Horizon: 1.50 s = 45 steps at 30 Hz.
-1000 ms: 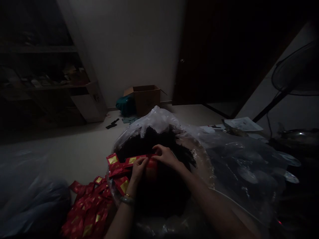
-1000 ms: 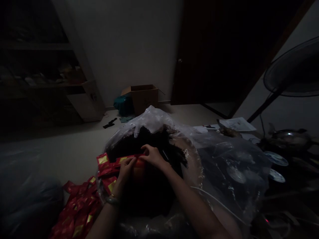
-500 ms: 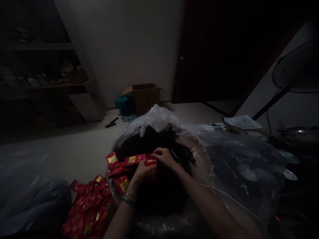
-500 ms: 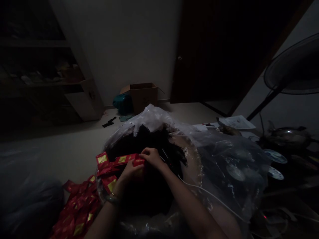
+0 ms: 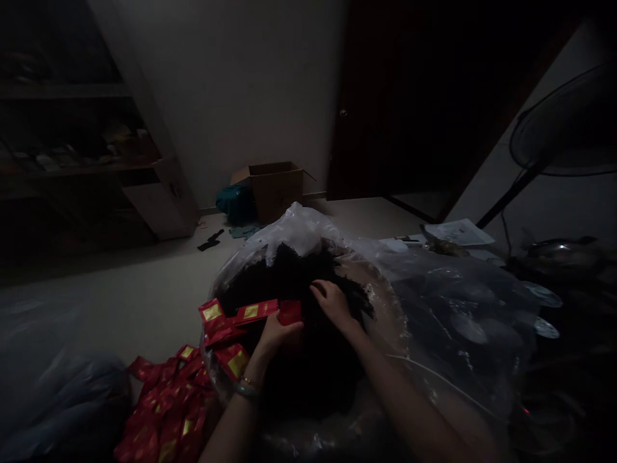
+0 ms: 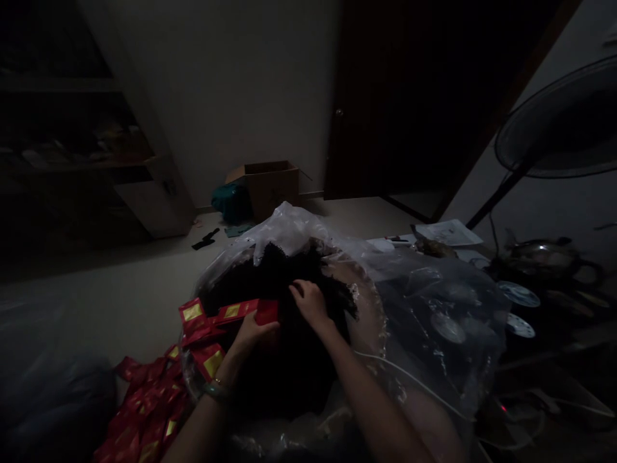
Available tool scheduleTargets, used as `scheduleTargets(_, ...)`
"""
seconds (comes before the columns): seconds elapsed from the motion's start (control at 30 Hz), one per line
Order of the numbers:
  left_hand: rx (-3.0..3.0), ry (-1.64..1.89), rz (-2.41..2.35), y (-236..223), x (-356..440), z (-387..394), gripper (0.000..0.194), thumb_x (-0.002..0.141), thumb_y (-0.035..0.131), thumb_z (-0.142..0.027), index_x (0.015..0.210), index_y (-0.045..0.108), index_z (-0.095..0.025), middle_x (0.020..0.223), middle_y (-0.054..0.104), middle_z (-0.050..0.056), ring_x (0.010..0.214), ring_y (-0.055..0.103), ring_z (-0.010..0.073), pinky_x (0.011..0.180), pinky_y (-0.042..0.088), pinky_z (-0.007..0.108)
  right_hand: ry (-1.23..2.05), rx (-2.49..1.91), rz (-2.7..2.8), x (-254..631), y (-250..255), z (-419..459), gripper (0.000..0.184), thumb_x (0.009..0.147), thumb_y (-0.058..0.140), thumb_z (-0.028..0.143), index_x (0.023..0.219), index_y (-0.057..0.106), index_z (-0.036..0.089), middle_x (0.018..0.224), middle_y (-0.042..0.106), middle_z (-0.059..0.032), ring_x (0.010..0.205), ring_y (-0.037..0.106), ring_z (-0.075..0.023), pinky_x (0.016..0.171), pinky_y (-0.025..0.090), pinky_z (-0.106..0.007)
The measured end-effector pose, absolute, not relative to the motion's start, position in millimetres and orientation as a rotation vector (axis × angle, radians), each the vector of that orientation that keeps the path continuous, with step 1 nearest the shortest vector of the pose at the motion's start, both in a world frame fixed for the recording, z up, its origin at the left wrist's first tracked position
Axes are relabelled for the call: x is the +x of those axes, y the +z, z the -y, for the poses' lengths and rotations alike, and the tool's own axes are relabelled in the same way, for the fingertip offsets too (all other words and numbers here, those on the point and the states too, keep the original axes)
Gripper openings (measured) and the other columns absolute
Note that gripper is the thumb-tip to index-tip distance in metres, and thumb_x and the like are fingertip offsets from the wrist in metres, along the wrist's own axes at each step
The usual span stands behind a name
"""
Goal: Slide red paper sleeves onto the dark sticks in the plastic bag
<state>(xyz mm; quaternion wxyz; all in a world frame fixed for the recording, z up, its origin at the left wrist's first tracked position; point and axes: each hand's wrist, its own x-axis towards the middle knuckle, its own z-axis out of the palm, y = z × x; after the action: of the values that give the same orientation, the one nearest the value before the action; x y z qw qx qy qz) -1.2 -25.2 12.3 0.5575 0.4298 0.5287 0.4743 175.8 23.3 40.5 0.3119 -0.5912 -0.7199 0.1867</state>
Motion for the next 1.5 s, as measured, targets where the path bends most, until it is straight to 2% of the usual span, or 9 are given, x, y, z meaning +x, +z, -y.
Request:
scheduleTargets(0.13,1.007,1.166,-1.241,13.7,0.2,24.3,0.046,0.042,0.087,-0.028,0.081,0.069,-0.012,0.081,0.075,0.008,0.074,0.069,0.0231,0.075,0.054,0.034,0.414,-2.124,2.104,210.5,19.7,-19.2,0.061,0.072,0.071,0.033,0.126,0.049,0.015,0.121,0.055,-0.0174,0.109,0.054,-0.0322,0.085,0.045,-0.038)
scheduleTargets(0.33,0.983,1.191,-1.229,13.9,-0.3,25.3,0.047,0.043,0.087,-0.028,0.083,0.07,-0.012,0.085,0.075,0.01,0.079,0.07,0.025,0.079,0.054,0.036,0.439,-2.099,2.263,218.5,13.2,-12.0,0.038,0.078,0.063,0.026,0.113,0.053,0.016,0.116,0.055,-0.0127,0.103,0.058,-0.0251,0.077,0.044,-0.028)
scheduleTargets(0.47,1.003,1.192,-1.235,12.8,0.2,24.7,0.047,0.041,0.088,-0.028,0.082,0.069,-0.012,0.084,0.075,0.01,0.078,0.07,0.0256,0.079,0.054,0.037,0.424,-2.066,2.208,219.7,23.8,-15.9,0.041,0.08,0.059,0.028,0.118,0.05,0.017,0.113,0.057,-0.0114,0.095,0.062,-0.0225,0.073,0.044,-0.028)
scheduleTargets(0.67,1.03,1.193,-1.24,15.8,1.6,25.6,0.044,0.04,0.088,-0.026,0.079,0.069,-0.012,0.08,0.075,0.01,0.074,0.07,0.024,0.076,0.054,0.036,0.705,-1.649,2.23,229.0,28.6,-18.7,0.049,0.072,0.064,0.017,0.12,0.054,0.016,0.111,0.063,-0.0122,0.098,0.061,-0.0237,0.082,0.045,-0.031)
scheduleTargets(0.83,1.076,1.175,-1.22,20.7,1.8,28.7,0.043,0.043,0.086,-0.024,0.081,0.07,-0.012,0.08,0.075,0.008,0.074,0.069,0.0231,0.074,0.053,0.033,1.176,-1.311,2.084,226.0,55.3,-15.8,0.06,0.083,0.055,0.037,0.137,0.041,0.016,0.106,0.067,-0.0086,0.078,0.064,-0.019,0.07,0.049,-0.032)
scheduleTargets(0.93,1.097,1.161,-1.253,21.3,1.6,29.7,0.042,0.044,0.086,-0.023,0.081,0.07,-0.012,0.078,0.074,0.007,0.072,0.068,0.0225,0.071,0.052,0.032,1.216,-1.149,2.232,214.6,77.8,-15.6,0.063,0.078,0.06,0.044,0.134,0.048,0.017,0.11,0.067,-0.0087,0.085,0.064,-0.0211,0.076,0.049,-0.033)
scheduleTargets(1.03,1.099,1.141,-1.249,20.5,1.9,30.2,0.042,0.046,0.085,-0.023,0.083,0.069,-0.011,0.076,0.074,0.007,0.07,0.067,0.0219,0.067,0.052,0.03,1.086,-1.056,2.374,199.8,94.6,-16.2,0.058,0.074,0.066,0.044,0.124,0.059,0.017,0.114,0.067,-0.0089,0.097,0.063,-0.0248,0.083,0.047,-0.033)
scheduleTargets(1.3,1.119,1.14,-1.2,21.8,4.4,32.3,0.044,0.044,0.085,-0.022,0.084,0.068,-0.012,0.079,0.074,0.007,0.073,0.067,0.0229,0.07,0.052,0.031,0.868,-1.179,2.529,179.7,111.5,-15.1,0.036,0.075,0.065,0.039,0.106,0.071,0.024,0.087,0.074,-0.0025,0.072,0.065,-0.0191,0.062,0.042,-0.024)
scheduleTargets(1.5,1.166,1.104,-1.281,18.3,2.9,31.1,0.046,0.045,0.086,-0.024,0.085,0.068,-0.011,0.077,0.073,0.007,0.071,0.066,0.0224,0.066,0.052,0.031,0.767,-1.283,2.533,179.7,104.5,-16.8,0.029,0.076,0.063,0.038,0.101,0.072,0.028,0.087,0.074,-0.0013,0.075,0.065,-0.02,0.061,0.04,-0.024)
